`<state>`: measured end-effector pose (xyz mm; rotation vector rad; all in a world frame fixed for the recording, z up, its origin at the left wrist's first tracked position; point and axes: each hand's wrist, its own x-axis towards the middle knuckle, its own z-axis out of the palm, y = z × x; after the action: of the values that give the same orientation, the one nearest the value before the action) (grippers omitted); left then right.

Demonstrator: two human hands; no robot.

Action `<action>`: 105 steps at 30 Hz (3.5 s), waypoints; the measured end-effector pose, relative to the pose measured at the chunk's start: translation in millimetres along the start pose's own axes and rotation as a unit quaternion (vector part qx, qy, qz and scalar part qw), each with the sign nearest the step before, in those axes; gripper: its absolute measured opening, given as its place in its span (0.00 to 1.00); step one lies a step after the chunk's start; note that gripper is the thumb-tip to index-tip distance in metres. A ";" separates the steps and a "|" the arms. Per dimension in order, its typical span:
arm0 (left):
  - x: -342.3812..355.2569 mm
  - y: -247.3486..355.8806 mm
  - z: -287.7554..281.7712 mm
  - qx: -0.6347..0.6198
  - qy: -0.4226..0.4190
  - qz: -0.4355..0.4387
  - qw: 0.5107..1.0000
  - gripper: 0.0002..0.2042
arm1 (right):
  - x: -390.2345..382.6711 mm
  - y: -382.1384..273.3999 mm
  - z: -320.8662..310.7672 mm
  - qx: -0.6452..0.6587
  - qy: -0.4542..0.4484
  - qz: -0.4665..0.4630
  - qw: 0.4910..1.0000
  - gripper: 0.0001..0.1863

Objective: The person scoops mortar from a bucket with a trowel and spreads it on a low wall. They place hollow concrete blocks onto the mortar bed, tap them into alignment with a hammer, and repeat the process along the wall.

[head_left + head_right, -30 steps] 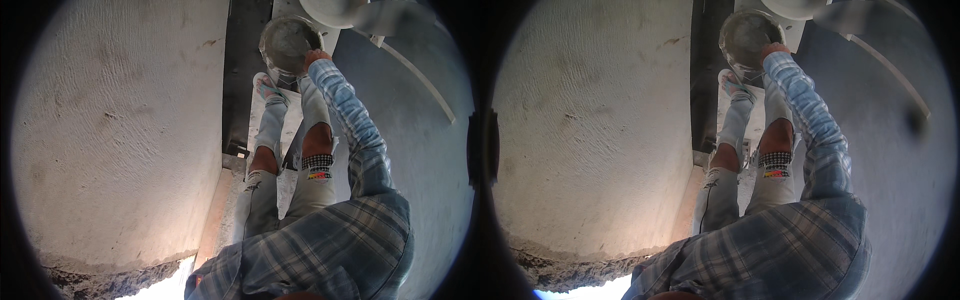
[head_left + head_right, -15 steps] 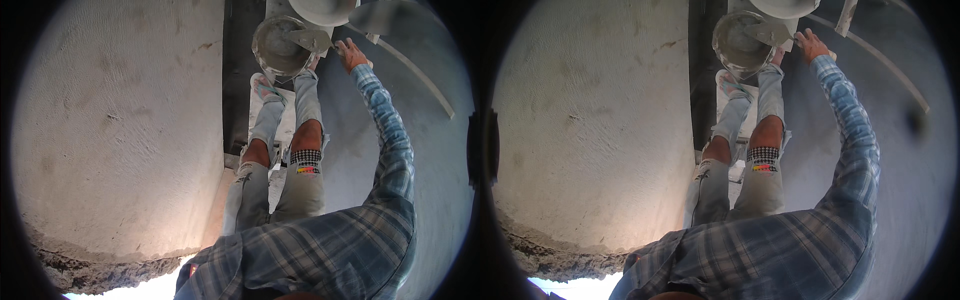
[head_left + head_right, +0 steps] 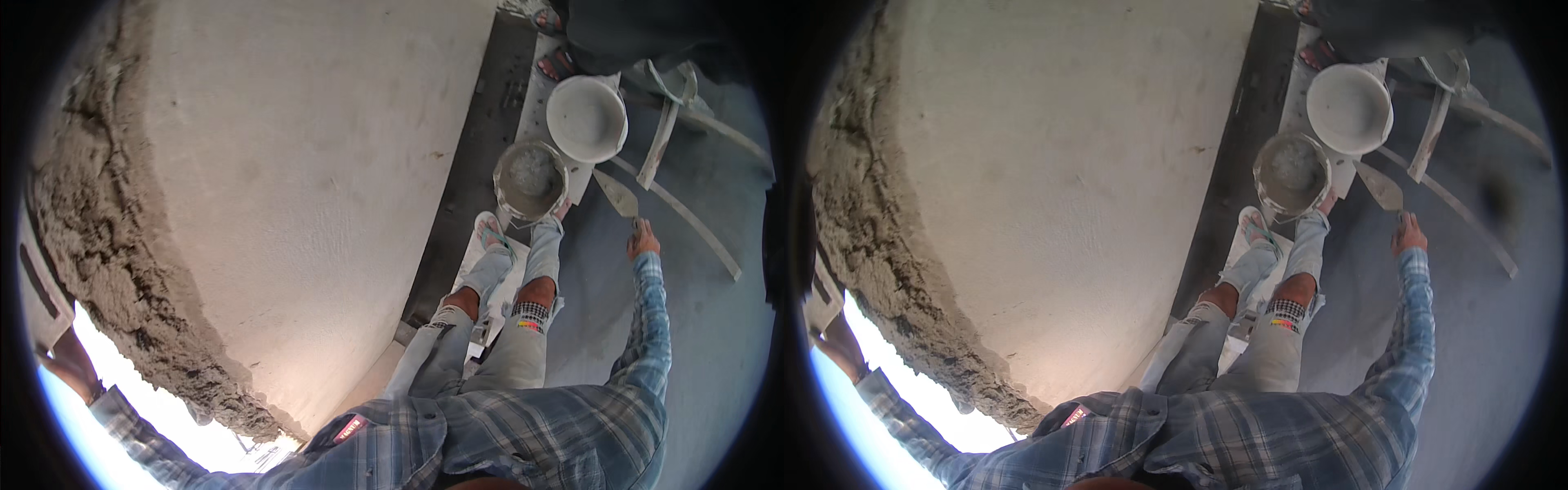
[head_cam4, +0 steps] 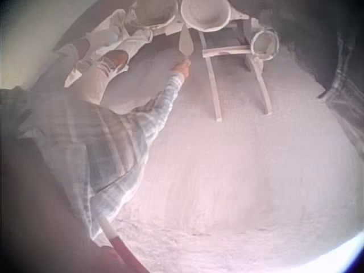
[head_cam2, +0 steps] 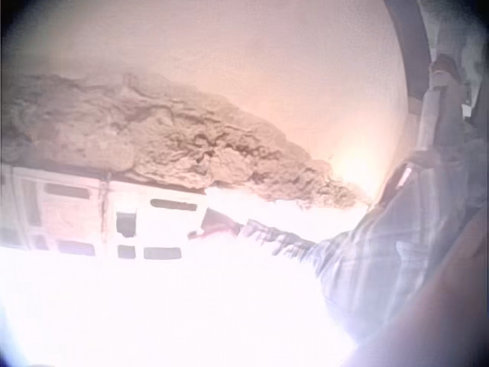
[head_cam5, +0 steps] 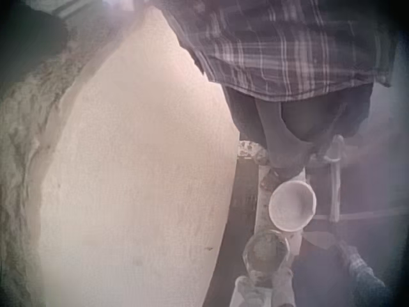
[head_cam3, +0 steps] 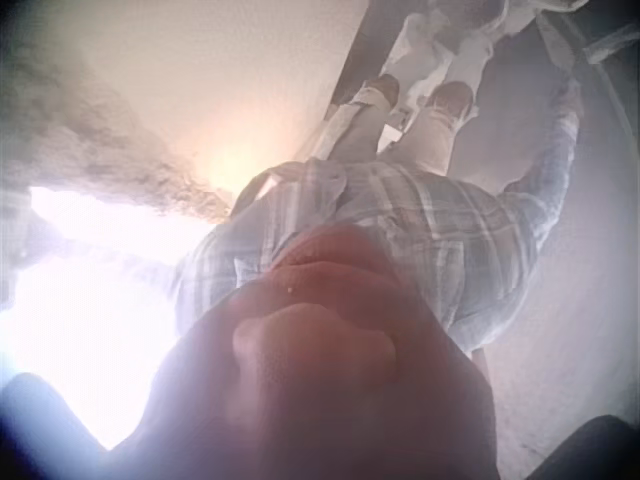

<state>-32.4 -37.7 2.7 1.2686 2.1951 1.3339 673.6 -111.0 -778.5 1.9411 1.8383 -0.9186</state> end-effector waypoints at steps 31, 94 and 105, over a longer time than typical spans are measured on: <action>-1.5 11.6 13.0 0.158 -0.149 0.052 0.975 0.65 | -340.8 -678.1 -499.6 0.834 -0.116 -0.254 0.476 0.14; 26.6 15.8 -4.7 0.195 -0.133 0.128 0.963 0.60 | -390.4 -687.0 -443.7 -0.230 0.333 -0.804 0.436 0.22; 37.6 -0.5 4.4 0.208 -0.085 0.207 0.952 0.66 | -372.5 -686.3 -441.1 -0.217 0.387 -0.722 0.531 0.22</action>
<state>-51.7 -5.4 7.2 2.0066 2.2360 0.8508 121.4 -36.1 -75.7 -0.0493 3.6185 0.4460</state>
